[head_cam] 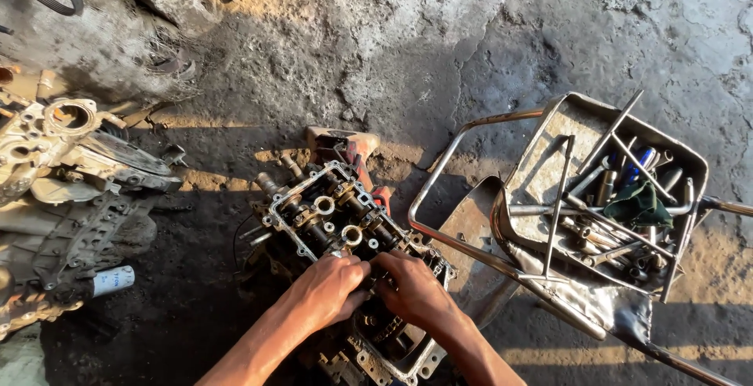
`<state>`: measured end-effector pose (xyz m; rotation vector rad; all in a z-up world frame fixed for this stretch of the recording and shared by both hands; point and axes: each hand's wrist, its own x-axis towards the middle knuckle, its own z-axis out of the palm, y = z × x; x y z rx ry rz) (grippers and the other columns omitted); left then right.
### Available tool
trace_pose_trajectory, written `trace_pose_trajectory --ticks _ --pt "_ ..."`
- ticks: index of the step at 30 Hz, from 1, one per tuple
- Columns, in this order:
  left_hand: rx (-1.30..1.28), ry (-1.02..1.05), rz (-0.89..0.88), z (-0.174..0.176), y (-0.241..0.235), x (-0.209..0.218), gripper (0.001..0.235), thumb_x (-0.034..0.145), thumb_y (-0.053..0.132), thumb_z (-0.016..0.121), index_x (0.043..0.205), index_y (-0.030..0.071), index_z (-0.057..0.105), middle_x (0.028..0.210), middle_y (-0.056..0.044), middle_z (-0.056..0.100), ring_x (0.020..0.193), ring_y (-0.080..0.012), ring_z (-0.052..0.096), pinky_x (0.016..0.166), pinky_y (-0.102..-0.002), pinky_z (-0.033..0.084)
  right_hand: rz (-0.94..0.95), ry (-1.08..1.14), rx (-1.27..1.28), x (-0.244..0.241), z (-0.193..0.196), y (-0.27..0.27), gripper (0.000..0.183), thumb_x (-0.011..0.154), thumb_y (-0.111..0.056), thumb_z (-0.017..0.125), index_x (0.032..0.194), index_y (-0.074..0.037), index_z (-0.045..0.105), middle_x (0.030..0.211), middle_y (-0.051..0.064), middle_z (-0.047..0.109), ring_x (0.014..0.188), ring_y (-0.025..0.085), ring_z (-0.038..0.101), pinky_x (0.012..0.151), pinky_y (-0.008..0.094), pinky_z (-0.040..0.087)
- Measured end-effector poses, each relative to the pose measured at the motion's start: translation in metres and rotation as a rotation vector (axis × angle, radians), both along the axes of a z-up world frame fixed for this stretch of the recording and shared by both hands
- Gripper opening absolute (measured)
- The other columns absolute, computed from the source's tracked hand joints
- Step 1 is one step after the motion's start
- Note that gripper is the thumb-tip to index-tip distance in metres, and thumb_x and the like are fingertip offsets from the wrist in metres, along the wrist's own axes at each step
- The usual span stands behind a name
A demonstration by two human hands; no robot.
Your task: The person uses a T-handle wrench to tighten bolts on an exposed engine block. They rotate the wrench repeatedly on several bolt heads while holding the engine steady with the other hand. The work is performed on a concrete floor next to a metal tray containing various tools.
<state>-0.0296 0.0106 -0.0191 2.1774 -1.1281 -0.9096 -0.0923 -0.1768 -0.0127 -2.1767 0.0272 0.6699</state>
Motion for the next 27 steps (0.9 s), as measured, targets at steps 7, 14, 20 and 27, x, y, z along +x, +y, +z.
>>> trace_pose_trajectory --ticks 7,14,20,27 --pt "0.316 0.272 0.265 -0.131 0.009 -0.037 0.045 0.103 0.022 0.038 0.138 0.003 0.058 0.151 -0.01 0.052 0.14 -0.0212 0.052 0.129 -0.041 0.016 -0.006 0.026 -0.103 -0.008 -0.018 0.009 0.019 0.106 -0.026 0.054 0.093 -0.012 0.059 0.083 0.002 0.063 0.063 0.013 0.058 0.06 0.03 0.057" --pt "-0.094 -0.314 0.089 -0.097 0.017 -0.043 0.045 0.107 0.049 0.049 0.114 0.005 0.059 0.094 -0.01 0.065 0.07 -0.0198 0.063 0.061 -0.034 0.059 0.076 -0.118 -0.086 -0.005 -0.009 0.007 0.012 0.1 -0.013 0.058 0.107 -0.007 0.066 0.091 0.007 0.065 0.07 0.021 0.063 0.062 0.035 0.055" --pt "-0.069 -0.132 0.231 -0.063 0.018 -0.049 0.039 0.094 0.042 0.054 0.111 0.007 0.058 0.101 -0.008 0.063 0.077 -0.0217 0.066 0.074 -0.041 0.058 0.034 -0.031 -0.051 0.0 0.0 0.007 0.023 0.093 -0.008 0.061 0.114 -0.01 0.069 0.105 0.008 0.068 0.085 0.023 0.067 0.073 0.037 0.057" --pt "-0.055 0.055 0.423 -0.05 0.016 -0.054 0.029 0.087 0.016 0.079 0.111 0.01 0.065 0.098 -0.006 0.071 0.081 -0.0213 0.071 0.079 -0.041 0.059 -0.033 0.211 -0.069 0.001 0.001 0.008 0.013 0.1 -0.016 0.058 0.111 -0.014 0.065 0.098 0.003 0.075 0.076 0.015 0.069 0.067 0.031 0.059"
